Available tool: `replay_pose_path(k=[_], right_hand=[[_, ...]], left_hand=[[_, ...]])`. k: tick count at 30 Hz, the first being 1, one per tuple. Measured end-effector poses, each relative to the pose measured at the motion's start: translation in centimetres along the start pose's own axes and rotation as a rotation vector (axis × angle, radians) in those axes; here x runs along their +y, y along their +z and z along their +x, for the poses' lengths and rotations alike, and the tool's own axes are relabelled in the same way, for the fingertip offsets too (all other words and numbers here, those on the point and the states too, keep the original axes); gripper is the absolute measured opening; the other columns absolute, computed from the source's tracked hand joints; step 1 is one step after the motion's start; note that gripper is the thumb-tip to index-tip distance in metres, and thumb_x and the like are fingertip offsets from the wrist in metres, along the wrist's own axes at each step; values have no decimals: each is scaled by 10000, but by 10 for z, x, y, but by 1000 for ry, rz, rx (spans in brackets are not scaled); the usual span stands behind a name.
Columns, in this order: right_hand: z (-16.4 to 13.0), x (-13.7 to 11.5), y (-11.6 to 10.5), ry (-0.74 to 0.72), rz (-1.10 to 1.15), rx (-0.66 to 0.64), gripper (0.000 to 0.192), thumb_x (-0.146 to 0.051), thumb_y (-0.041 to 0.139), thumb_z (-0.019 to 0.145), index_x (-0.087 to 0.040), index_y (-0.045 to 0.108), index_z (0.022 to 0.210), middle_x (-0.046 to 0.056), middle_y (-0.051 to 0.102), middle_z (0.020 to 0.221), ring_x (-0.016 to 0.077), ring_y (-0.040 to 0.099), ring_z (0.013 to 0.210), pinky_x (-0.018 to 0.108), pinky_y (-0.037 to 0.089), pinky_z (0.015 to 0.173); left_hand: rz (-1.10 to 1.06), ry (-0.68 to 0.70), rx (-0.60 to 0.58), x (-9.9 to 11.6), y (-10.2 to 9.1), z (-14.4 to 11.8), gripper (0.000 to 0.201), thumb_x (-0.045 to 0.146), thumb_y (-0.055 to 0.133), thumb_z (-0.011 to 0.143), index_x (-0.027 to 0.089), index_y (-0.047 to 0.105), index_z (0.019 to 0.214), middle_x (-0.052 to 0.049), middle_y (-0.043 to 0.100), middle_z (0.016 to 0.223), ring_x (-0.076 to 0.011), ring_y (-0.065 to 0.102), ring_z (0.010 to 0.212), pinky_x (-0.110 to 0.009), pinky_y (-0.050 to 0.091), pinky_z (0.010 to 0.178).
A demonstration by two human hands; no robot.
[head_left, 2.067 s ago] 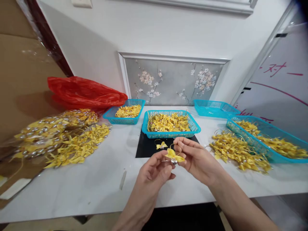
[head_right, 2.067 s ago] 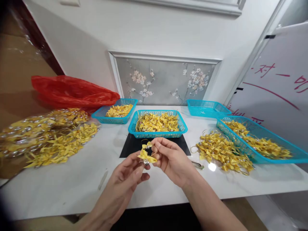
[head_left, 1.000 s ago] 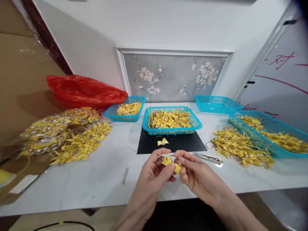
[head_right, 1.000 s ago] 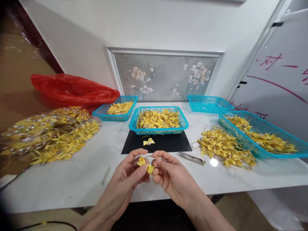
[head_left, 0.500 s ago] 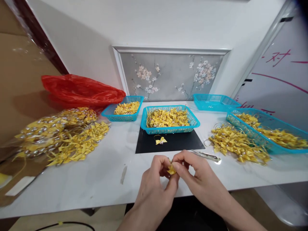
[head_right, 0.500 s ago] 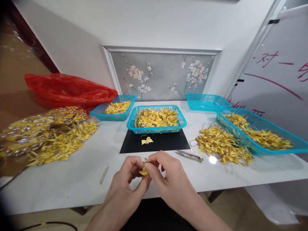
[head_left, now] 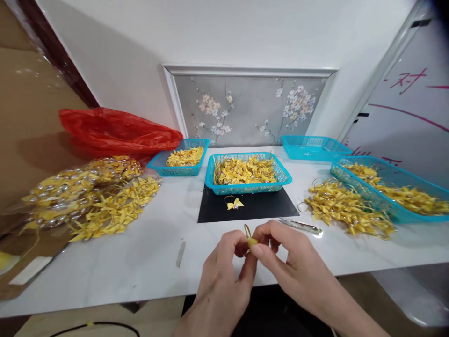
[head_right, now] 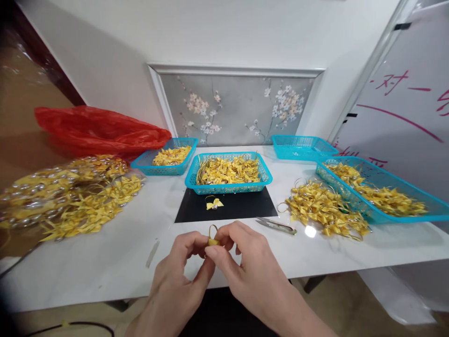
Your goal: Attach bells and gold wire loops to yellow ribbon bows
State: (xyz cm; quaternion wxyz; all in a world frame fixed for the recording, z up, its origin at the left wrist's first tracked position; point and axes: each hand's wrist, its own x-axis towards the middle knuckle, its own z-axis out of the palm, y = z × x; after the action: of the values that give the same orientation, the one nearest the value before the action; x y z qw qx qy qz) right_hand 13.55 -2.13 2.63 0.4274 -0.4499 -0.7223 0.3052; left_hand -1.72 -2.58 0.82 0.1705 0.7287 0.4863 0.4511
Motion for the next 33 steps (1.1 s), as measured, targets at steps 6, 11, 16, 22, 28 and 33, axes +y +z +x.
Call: replay_pose_path(k=[6,11,16,22,28,33], right_hand=[[0,0,0,27,14,-20,202,-155,445,938,-211,568,788,2,608,756,147,564,698,230,399,561],[2,-1,-4,82,66,-45,215,-202,447,943,-211,563,763,-1,605,750,151,545,702,241,409,618],[3,-2,-3,65,47,-41,243,-201,451,946,-202,551,725,-2,590,723,148,521,677,243,388,599],[1,0,2,50,48,16,227,-206,445,954,-204,552,754,-2,566,702,149,506,651,245,383,574],[1,3,5,5,22,41,241,-171,432,958,-202,517,735,-2,545,707,146,507,662,247,374,587],[1,6,8,8,21,85,236,-190,427,968,-205,501,745,-18,505,689,136,480,638,242,363,579]], left_hand=[[71,107,12,1,1,1,155,136,603,861,257,517,909,52,656,762,-120,657,665,-211,526,665],[-50,-25,-82,0,-3,2,138,144,612,852,261,566,907,47,679,818,-130,656,747,-234,524,710],[-108,-50,-23,2,-6,3,169,127,644,826,260,571,902,42,652,811,-140,638,748,-251,526,706],[-55,166,-6,8,-7,8,177,62,586,870,238,605,872,6,641,852,-135,633,788,-230,502,717],[-44,149,-34,5,-4,9,192,31,572,856,221,589,833,4,608,812,-128,599,732,-227,476,660],[-234,-20,-110,3,-3,8,177,117,569,881,221,547,740,14,560,795,-132,564,737,-219,472,643]])
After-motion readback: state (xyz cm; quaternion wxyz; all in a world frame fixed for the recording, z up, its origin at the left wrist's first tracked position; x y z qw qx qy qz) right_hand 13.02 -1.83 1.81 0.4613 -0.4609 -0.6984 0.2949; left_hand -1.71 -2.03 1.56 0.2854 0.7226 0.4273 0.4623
